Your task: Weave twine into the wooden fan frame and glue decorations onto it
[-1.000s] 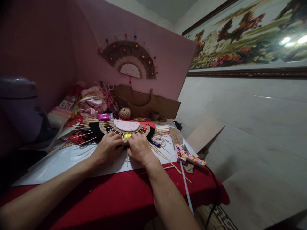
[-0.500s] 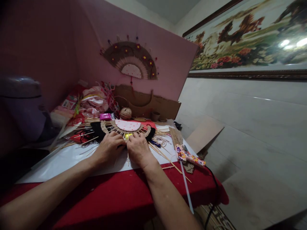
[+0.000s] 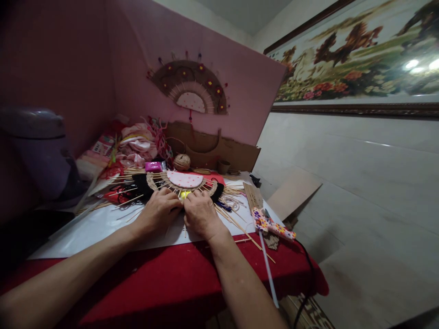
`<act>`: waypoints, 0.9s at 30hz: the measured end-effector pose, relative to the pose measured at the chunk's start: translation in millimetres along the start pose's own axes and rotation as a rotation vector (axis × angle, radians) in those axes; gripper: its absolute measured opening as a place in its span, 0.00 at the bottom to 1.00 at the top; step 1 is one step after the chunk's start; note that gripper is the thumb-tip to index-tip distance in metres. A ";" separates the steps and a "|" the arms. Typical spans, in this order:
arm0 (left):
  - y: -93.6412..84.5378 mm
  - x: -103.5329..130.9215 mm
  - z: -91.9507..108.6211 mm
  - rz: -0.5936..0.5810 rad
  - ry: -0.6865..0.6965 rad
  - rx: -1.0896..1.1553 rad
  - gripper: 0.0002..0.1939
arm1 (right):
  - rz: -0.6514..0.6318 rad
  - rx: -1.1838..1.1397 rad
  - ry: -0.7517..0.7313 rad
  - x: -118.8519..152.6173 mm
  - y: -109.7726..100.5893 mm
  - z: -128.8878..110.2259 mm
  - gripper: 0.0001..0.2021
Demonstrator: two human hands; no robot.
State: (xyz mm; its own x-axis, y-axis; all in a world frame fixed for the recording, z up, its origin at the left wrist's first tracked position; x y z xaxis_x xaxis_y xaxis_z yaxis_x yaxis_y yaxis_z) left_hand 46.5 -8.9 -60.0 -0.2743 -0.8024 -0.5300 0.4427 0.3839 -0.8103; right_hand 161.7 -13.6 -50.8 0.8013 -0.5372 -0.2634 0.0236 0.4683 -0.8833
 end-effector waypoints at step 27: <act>3.1 -1.9 0.3 -0.038 -0.028 -0.057 0.07 | 0.030 -0.127 0.063 -0.5 13.2 5.0 0.07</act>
Point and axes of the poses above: each hand's wrist, its own x-axis away from the middle knuckle, its own y-axis out of the palm, z = x × y, the point moved 4 cm from there along -x, towards the middle knuckle, and after that the axes turned 15 degrees about -y, right-handed, at the moved point
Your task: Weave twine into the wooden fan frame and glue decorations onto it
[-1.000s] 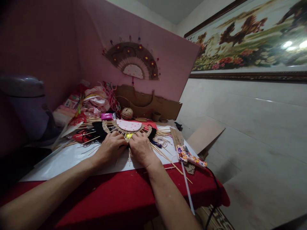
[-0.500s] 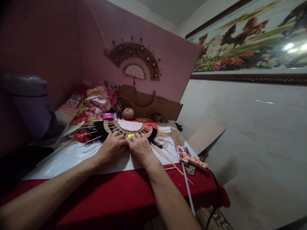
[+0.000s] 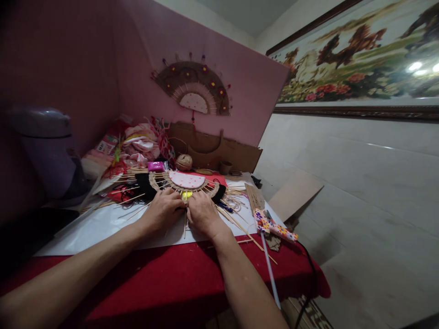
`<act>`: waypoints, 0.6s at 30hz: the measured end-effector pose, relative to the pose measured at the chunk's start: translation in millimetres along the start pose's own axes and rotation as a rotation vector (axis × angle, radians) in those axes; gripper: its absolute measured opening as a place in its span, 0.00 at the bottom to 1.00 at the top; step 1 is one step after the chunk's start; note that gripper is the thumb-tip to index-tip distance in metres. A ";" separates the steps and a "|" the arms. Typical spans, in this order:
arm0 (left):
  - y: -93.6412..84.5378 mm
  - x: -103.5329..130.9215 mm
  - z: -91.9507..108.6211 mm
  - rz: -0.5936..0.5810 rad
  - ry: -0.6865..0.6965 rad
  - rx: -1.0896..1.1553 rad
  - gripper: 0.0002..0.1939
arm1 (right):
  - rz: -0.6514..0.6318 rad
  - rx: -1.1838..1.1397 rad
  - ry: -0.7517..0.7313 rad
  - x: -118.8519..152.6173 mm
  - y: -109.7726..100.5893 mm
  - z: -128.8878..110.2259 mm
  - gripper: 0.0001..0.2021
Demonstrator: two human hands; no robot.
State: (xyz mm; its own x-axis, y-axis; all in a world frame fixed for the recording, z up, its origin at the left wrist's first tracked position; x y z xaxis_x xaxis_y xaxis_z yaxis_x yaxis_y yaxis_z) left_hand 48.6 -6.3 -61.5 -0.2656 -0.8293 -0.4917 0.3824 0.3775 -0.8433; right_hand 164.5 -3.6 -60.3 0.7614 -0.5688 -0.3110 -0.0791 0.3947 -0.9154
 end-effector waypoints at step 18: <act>13.4 -5.8 2.4 0.028 0.057 -0.189 0.09 | 0.040 -0.049 0.050 -1.4 -2.5 1.9 0.08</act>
Point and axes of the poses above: each hand's wrist, its own x-axis away from the middle knuckle, its own y-axis out of the palm, z = x × y, the point moved 4 cm from there along -x, towards the middle knuckle, and after that the axes turned 15 degrees about -y, right-handed, at the moved point
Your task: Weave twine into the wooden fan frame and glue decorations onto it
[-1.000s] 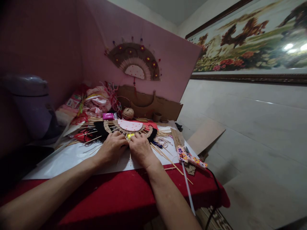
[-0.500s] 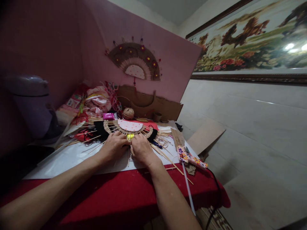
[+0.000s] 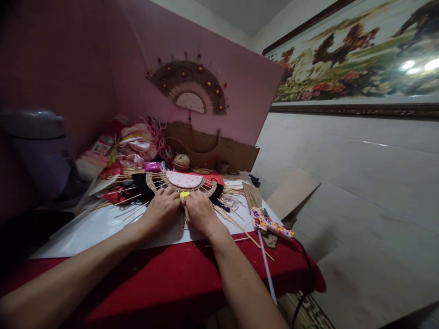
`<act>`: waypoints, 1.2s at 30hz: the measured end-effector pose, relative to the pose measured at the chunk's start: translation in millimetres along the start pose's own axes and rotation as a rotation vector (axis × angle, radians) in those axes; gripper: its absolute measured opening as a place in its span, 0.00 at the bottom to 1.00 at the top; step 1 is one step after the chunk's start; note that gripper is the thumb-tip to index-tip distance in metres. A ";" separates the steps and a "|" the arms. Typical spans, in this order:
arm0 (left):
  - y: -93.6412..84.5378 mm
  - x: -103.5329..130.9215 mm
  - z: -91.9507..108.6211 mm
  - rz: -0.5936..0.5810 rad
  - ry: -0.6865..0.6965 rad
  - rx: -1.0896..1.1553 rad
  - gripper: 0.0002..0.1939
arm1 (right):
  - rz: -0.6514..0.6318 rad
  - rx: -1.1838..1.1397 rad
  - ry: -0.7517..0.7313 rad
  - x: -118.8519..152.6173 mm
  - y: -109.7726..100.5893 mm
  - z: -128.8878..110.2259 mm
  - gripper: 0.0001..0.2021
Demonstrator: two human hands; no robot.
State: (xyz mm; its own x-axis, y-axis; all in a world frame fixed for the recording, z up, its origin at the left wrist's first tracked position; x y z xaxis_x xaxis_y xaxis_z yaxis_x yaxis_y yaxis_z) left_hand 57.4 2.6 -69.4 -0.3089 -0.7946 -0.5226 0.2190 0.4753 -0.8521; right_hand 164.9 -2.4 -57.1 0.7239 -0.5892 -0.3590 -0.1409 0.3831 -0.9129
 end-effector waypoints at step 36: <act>-7.8 -2.6 -8.9 -0.112 -0.076 0.187 0.12 | -0.151 0.020 0.660 212.1 -51.9 106.1 0.24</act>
State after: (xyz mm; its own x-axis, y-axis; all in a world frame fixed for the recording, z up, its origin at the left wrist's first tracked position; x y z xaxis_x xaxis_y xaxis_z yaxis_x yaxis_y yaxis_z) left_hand 48.3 4.3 -61.6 -0.2715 -0.8681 -0.4155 0.3577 0.3098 -0.8810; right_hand 397.4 -71.8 -65.3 0.1695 -0.9457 -0.2772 -0.0535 0.2720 -0.9608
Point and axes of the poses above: each hand's wrist, its own x-axis away from the middle knuckle, its own y-axis out of the palm, z = x × y, the point moved 4 cm from there along -x, towards the middle knuckle, and after that the axes turned 15 degrees about -y, right-handed, at the moved point
